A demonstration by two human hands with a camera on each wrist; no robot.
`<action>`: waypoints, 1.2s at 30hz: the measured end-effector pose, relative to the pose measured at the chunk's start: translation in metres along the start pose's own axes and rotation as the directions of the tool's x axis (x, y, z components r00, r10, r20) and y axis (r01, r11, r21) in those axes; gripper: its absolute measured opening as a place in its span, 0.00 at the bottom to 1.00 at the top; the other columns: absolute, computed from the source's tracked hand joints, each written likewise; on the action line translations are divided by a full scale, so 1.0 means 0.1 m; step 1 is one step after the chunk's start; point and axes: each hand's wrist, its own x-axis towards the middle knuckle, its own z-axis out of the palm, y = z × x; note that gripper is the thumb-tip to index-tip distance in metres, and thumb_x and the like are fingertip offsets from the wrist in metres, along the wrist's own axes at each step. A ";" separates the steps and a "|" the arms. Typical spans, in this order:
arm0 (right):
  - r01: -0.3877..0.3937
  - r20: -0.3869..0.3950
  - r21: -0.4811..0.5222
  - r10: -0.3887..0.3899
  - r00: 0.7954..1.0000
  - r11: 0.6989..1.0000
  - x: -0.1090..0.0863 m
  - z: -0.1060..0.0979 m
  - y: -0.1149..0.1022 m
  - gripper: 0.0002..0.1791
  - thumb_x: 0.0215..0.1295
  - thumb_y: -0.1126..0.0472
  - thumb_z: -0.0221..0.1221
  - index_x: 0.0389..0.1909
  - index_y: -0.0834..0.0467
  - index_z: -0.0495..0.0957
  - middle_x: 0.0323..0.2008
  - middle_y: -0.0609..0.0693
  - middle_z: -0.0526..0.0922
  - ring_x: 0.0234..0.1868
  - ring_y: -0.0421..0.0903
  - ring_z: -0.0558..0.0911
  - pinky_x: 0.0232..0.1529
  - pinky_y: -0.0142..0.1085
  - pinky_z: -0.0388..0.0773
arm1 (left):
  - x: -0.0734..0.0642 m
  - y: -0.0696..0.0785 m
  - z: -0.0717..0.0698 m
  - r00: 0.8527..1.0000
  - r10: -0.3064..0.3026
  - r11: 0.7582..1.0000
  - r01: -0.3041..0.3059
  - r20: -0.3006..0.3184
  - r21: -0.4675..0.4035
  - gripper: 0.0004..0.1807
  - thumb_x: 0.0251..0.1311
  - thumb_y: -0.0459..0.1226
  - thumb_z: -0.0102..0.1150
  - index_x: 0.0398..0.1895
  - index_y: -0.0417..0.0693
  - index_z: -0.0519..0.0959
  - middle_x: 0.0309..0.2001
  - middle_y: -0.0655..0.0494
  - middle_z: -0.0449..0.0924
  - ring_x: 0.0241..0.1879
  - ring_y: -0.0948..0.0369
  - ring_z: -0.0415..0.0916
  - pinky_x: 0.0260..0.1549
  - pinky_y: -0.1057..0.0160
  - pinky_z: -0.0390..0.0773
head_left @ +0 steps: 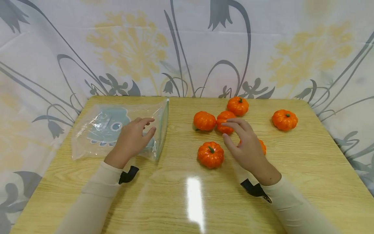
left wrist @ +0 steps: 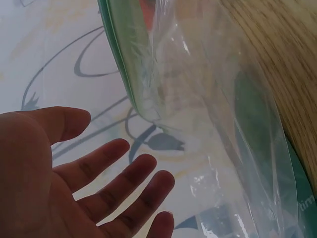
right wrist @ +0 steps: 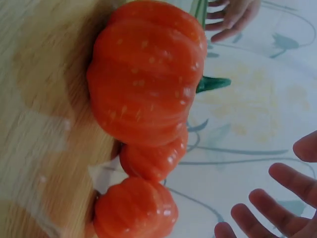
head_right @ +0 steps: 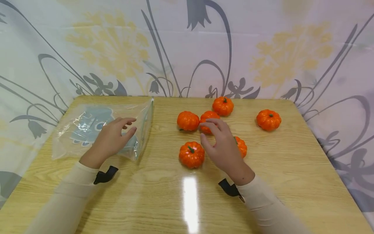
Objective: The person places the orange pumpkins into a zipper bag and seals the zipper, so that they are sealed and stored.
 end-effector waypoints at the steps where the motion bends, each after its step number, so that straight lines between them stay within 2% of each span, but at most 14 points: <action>1: 0.004 0.007 0.005 -0.004 1.000 1.000 0.00 0.01 -0.01 0.16 0.64 0.66 0.62 0.52 0.62 0.81 0.56 0.59 0.77 0.61 0.56 0.74 0.61 0.52 0.72 | 0.00 0.01 0.01 1.000 -0.002 1.000 0.002 0.008 -0.005 0.24 0.72 0.46 0.53 0.66 0.47 0.74 0.56 0.44 0.79 0.49 0.45 0.80 0.45 0.45 0.78; 5: -0.001 0.054 0.027 0.000 0.999 1.000 -0.03 0.06 0.00 0.15 0.64 0.65 0.62 0.51 0.62 0.81 0.56 0.56 0.78 0.61 0.53 0.75 0.61 0.50 0.73 | -0.01 0.06 0.03 0.999 0.002 1.000 -0.002 0.037 -0.005 0.25 0.72 0.48 0.53 0.67 0.47 0.74 0.59 0.44 0.78 0.49 0.46 0.80 0.44 0.46 0.80; 12: -0.006 0.160 0.022 0.002 0.987 1.000 -0.11 0.17 0.02 0.14 0.67 0.63 0.62 0.52 0.59 0.81 0.57 0.53 0.76 0.61 0.53 0.74 0.59 0.51 0.74 | -0.03 0.11 0.11 0.996 -0.009 1.000 0.008 0.093 0.008 0.27 0.72 0.49 0.53 0.69 0.47 0.72 0.63 0.44 0.75 0.59 0.44 0.76 0.53 0.43 0.78; 19: -0.018 0.257 -0.035 0.026 0.966 0.999 -0.13 0.23 0.01 0.17 0.68 0.57 0.62 0.56 0.56 0.79 0.61 0.55 0.73 0.63 0.54 0.72 0.56 0.52 0.78 | -0.03 0.13 0.13 0.994 -0.024 1.000 0.022 0.107 0.020 0.28 0.71 0.49 0.53 0.70 0.46 0.70 0.56 0.46 0.78 0.48 0.49 0.80 0.42 0.48 0.81; 23: -0.039 0.321 -0.066 0.058 0.945 0.997 -0.14 0.23 0.00 0.21 0.68 0.53 0.62 0.59 0.55 0.77 0.63 0.56 0.72 0.64 0.56 0.71 0.60 0.54 0.75 | -0.01 0.12 0.19 0.990 -0.039 0.999 0.034 0.138 0.038 0.29 0.71 0.49 0.54 0.71 0.47 0.70 0.54 0.44 0.77 0.39 0.52 0.79 0.32 0.54 0.79; 25: -0.044 0.352 -0.075 0.068 0.933 0.996 -0.15 0.24 0.00 0.23 0.68 0.51 0.62 0.61 0.55 0.76 0.64 0.55 0.72 0.65 0.56 0.71 0.61 0.55 0.73 | -0.02 0.12 0.22 0.987 -0.040 0.998 0.033 0.154 0.047 0.29 0.71 0.49 0.54 0.71 0.48 0.70 0.55 0.43 0.76 0.39 0.52 0.78 0.30 0.55 0.78; 31: -0.029 0.397 -0.092 0.063 0.916 0.995 -0.17 0.27 0.04 0.25 0.67 0.47 0.62 0.61 0.54 0.76 0.63 0.54 0.73 0.65 0.55 0.72 0.64 0.55 0.71 | -0.05 0.13 0.28 0.987 -0.013 0.998 0.002 0.163 0.069 0.30 0.71 0.50 0.55 0.71 0.47 0.70 0.59 0.39 0.73 0.51 0.45 0.77 0.43 0.47 0.81; 36: -0.019 0.417 -0.115 0.065 0.907 0.993 -0.16 0.28 0.06 0.25 0.67 0.46 0.62 0.61 0.51 0.76 0.64 0.53 0.72 0.65 0.54 0.73 0.63 0.53 0.73 | -0.05 0.13 0.29 0.984 -0.005 0.998 -0.007 0.177 0.064 0.30 0.71 0.50 0.53 0.71 0.45 0.69 0.60 0.39 0.73 0.50 0.45 0.77 0.45 0.46 0.80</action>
